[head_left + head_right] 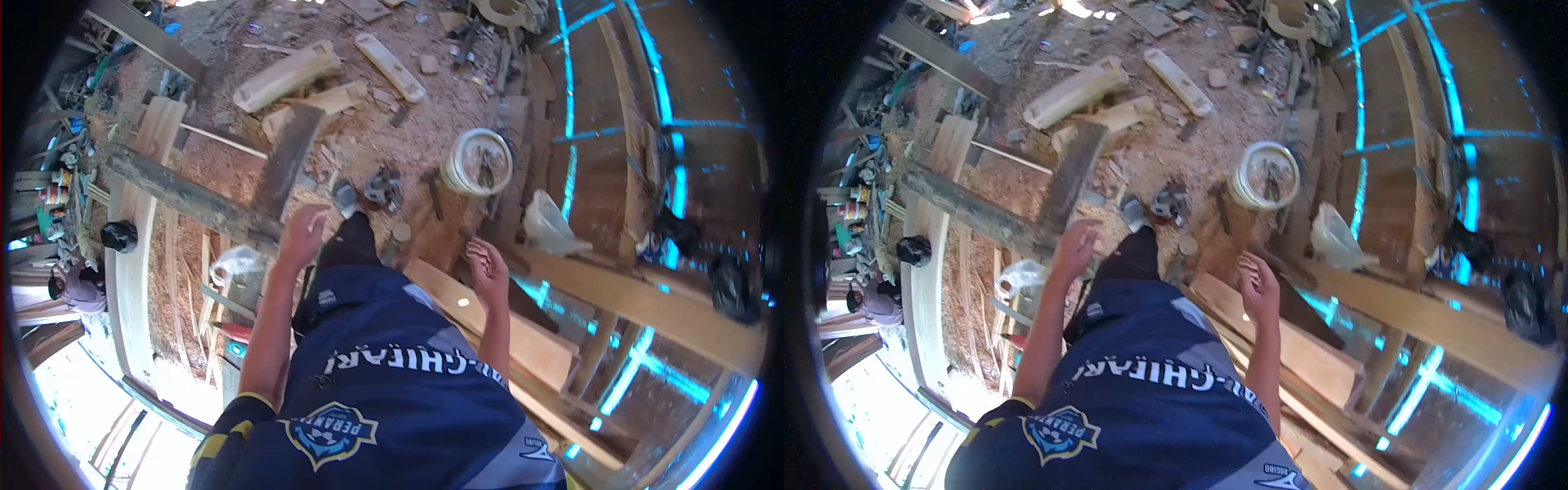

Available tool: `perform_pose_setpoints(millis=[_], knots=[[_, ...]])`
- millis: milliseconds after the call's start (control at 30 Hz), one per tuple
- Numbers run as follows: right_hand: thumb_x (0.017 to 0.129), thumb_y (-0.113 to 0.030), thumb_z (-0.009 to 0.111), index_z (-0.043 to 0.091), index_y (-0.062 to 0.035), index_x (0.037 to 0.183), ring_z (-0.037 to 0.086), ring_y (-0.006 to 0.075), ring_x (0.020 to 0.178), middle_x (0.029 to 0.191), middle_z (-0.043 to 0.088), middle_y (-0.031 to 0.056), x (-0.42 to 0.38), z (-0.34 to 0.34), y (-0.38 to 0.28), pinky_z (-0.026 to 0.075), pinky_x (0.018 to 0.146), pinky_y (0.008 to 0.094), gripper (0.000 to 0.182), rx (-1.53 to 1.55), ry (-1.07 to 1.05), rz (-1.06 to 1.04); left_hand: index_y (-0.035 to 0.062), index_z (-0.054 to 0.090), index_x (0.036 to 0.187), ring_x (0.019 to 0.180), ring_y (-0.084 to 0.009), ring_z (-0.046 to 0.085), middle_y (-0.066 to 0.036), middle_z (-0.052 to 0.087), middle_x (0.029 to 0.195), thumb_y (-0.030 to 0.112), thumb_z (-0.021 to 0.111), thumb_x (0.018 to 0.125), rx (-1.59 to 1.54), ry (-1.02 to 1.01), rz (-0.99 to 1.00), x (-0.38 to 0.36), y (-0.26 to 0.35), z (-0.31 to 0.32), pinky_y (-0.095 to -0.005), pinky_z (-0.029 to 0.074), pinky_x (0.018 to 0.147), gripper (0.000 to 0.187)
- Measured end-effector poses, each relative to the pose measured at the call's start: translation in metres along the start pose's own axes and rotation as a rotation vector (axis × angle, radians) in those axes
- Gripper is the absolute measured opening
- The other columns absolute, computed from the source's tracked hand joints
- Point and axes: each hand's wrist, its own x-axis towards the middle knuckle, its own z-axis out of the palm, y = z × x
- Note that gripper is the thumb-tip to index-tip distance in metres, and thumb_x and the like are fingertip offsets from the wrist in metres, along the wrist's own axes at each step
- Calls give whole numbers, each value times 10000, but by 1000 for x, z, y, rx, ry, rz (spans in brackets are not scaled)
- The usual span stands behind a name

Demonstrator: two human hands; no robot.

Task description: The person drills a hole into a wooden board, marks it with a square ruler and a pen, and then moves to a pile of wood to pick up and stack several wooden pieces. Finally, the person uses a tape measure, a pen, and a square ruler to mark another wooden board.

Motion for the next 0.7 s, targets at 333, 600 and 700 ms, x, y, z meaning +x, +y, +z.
perform_pose_setpoints(millis=[333,600,700], knots=[[1009,23,704,716,-5,1320,728,237,1223,1293,766,126,171,23,-149,536,1087,354,313,-219,12,-252,60,733,1277,1177,-398,716,-196,738,1252,88,583,1088,29,-29,-60,158,-8,-65,-442,557,1012,242],[1016,68,671,705,-12,1371,738,228,1220,1287,770,127,235,-4,-178,563,1067,361,366,-302,140,-284,29,717,1305,1189,-377,719,-185,738,1263,75,604,1083,13,148,-50,205,-6,-107,-431,553,1035,254],[1007,61,686,707,-11,1366,737,239,1229,1283,771,132,277,2,-189,559,1073,367,367,-305,122,-309,30,713,1316,1195,-378,717,-188,735,1272,75,626,1072,7,139,-58,229,-18,-103,-433,551,1049,264]])
